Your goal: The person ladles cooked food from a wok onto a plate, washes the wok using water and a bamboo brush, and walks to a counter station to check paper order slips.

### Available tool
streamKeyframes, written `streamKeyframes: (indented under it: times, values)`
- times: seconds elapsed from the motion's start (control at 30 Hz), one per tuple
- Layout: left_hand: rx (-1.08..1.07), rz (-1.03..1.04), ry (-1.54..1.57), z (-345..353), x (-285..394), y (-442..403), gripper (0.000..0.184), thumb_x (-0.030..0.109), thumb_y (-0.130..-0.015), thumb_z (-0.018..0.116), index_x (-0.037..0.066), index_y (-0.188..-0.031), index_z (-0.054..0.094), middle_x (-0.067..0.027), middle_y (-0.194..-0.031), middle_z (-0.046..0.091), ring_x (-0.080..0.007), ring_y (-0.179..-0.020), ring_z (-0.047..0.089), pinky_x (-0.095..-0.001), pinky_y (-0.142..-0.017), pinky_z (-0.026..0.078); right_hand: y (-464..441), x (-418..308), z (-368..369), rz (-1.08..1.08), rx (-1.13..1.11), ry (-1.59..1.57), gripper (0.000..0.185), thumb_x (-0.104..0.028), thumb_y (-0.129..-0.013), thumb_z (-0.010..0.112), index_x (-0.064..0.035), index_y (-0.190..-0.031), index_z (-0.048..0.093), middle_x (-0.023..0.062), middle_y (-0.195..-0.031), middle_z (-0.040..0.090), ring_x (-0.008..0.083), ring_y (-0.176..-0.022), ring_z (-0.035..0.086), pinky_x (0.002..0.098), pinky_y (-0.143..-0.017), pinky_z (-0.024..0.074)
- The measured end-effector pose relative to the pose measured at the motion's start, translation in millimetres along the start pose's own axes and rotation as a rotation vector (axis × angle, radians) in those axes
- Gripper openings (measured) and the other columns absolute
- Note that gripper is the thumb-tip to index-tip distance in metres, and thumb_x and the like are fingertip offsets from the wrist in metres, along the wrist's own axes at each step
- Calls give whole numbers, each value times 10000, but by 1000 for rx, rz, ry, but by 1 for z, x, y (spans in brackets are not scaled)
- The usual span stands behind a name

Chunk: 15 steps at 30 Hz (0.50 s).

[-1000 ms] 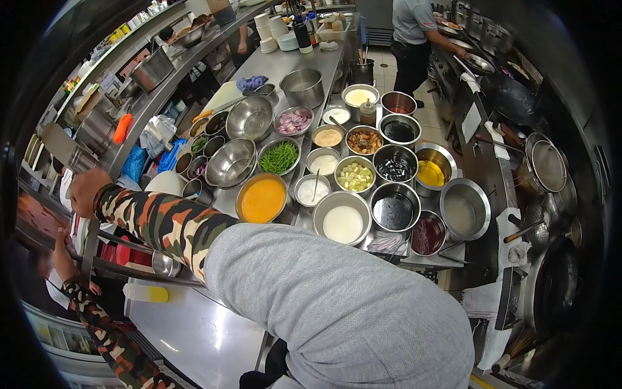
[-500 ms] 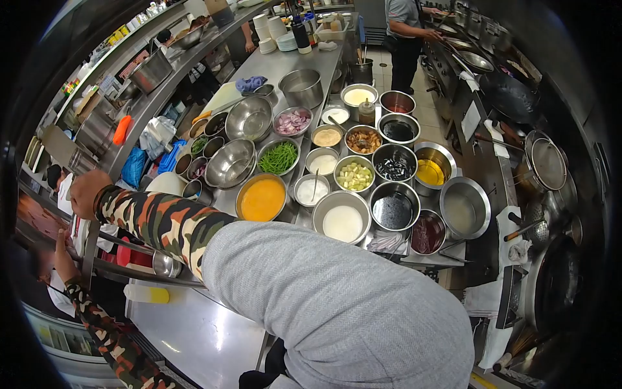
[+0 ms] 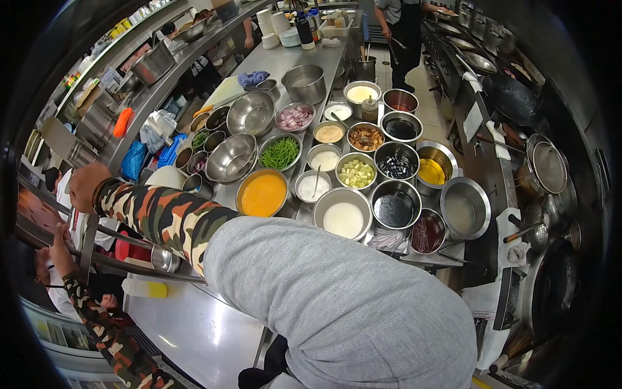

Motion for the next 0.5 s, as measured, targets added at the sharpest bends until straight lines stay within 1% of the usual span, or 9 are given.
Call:
streamKeyframes:
  times: [0.03,0.1,0.23,0.3,0.43,0.5]
  values:
    - [3,-2,-2,-1,-5,-2,351,279,-908,583,-56,-973,665,-40,-875,625,-111,-772,544,-246,-734,410,0,0,-1,0,-2,-4,194,-228,-702,586,-63,-613,632,101,-681,619,303,-670,617,416,-626,499]
    - [24,-22,132,-1,-10,-4,334,258,-912,577,-58,-987,656,-45,-902,632,-114,-782,550,-246,-746,415,0,0,0,0,0,-5,196,-231,-702,585,-64,-610,632,102,-678,618,303,-670,616,416,-625,497]
    - [15,17,42,-4,-3,-3,326,254,-908,582,-50,-1002,652,-45,-916,630,-110,-804,551,-242,-757,412,-1,1,5,-3,-12,1,197,-234,-702,583,-68,-610,633,102,-678,619,303,-667,615,415,-622,496]
    - [-5,-52,11,-3,-4,-2,357,293,-895,601,-46,-995,655,-52,-947,648,-115,-856,591,-243,-811,430,-1,1,3,-5,-6,12,197,-235,-705,581,-71,-608,633,102,-679,620,303,-663,615,414,-621,496]
    - [-31,-26,59,-7,-12,-9,352,291,-890,602,-39,-999,656,-54,-954,649,-119,-864,584,-249,-820,421,0,1,2,-9,4,2,198,-237,-708,582,-72,-611,635,103,-680,620,302,-661,615,415,-622,496]
    - [-53,-96,94,-2,-10,-5,352,292,-889,600,-37,-1001,657,-51,-948,644,-119,-870,563,-248,-819,405,0,1,2,-18,3,-2,201,-239,-712,583,-71,-616,637,105,-681,621,302,-664,618,414,-620,497]
Point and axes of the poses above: each hand's wrist, its own y-axis away from the middle knuckle, its own z-axis out of the palm, x = y × z, the point moved 8 cm from there along -y, towards the middle knuckle
